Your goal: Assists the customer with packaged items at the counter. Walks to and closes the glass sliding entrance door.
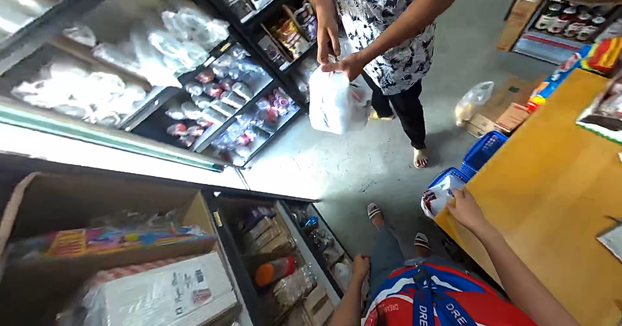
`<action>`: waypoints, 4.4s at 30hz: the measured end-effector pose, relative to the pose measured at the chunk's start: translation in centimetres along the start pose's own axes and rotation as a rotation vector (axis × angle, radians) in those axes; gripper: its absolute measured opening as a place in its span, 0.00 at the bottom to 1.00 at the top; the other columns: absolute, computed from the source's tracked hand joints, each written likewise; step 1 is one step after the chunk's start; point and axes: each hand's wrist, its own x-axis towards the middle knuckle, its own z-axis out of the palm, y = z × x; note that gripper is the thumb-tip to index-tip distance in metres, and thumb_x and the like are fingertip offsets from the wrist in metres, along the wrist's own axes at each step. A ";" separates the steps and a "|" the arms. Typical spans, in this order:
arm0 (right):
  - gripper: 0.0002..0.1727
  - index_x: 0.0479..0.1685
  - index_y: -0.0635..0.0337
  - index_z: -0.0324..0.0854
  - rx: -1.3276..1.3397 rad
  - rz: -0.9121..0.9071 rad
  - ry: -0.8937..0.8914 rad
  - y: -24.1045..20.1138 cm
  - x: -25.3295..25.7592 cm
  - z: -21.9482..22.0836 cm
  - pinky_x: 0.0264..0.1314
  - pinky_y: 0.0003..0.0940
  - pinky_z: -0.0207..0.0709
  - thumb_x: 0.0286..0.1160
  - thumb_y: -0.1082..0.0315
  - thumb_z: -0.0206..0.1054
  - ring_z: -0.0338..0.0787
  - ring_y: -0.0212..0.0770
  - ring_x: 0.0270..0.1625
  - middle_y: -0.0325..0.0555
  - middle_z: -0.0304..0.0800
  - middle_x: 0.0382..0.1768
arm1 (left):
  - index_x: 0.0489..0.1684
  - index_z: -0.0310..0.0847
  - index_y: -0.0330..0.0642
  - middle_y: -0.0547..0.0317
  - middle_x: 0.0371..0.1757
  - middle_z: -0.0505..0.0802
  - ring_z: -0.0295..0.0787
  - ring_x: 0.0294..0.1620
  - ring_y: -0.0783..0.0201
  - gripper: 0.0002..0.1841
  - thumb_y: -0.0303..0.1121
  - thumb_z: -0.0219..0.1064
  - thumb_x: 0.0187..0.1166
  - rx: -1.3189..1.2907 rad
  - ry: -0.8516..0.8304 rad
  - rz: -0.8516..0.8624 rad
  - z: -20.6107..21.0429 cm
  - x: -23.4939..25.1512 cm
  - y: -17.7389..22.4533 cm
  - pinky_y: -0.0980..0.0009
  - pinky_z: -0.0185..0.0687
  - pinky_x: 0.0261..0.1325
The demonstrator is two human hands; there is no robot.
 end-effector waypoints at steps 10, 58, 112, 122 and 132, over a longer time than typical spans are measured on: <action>0.24 0.77 0.73 0.70 0.198 -0.164 -0.015 -12.3 12.9 6.1 0.77 0.50 0.74 0.81 0.82 0.55 0.84 0.61 0.71 0.69 0.82 0.67 | 0.69 0.80 0.29 0.32 0.63 0.88 0.86 0.62 0.44 0.18 0.32 0.55 0.91 -0.135 -0.016 -0.020 -8.5 6.3 1.9 0.50 0.78 0.68; 0.20 0.74 0.67 0.78 -0.508 -0.245 -0.682 -65.0 59.7 19.3 0.73 0.60 0.74 0.87 0.76 0.54 0.83 0.66 0.70 0.72 0.81 0.70 | 0.70 0.78 0.35 0.42 0.57 0.90 0.88 0.51 0.53 0.19 0.36 0.56 0.90 -0.909 0.194 -0.433 -44.4 25.2 14.2 0.56 0.81 0.58; 0.21 0.75 0.73 0.75 -0.616 -0.206 -0.740 -79.6 61.3 28.6 0.79 0.55 0.70 0.86 0.75 0.56 0.80 0.62 0.77 0.71 0.79 0.73 | 0.69 0.79 0.31 0.40 0.53 0.91 0.89 0.45 0.54 0.16 0.31 0.55 0.91 -1.276 0.372 -0.418 -57.4 30.5 12.9 0.58 0.82 0.53; 0.21 0.76 0.73 0.73 -0.534 -0.320 -0.673 -97.6 65.2 34.3 0.75 0.59 0.74 0.86 0.77 0.54 0.83 0.66 0.72 0.74 0.78 0.72 | 0.70 0.76 0.24 0.32 0.58 0.90 0.91 0.53 0.46 0.18 0.29 0.52 0.91 -1.337 1.154 -0.125 -81.5 26.7 9.1 0.51 0.86 0.58; 0.21 0.75 0.74 0.74 -0.757 -0.350 -0.774 -102.8 64.2 39.2 0.76 0.57 0.73 0.85 0.77 0.56 0.83 0.64 0.73 0.73 0.80 0.71 | 0.73 0.70 0.24 0.39 0.66 0.84 0.86 0.56 0.61 0.20 0.28 0.46 0.89 -1.267 1.962 -0.008 -100.7 8.8 2.7 0.65 0.83 0.58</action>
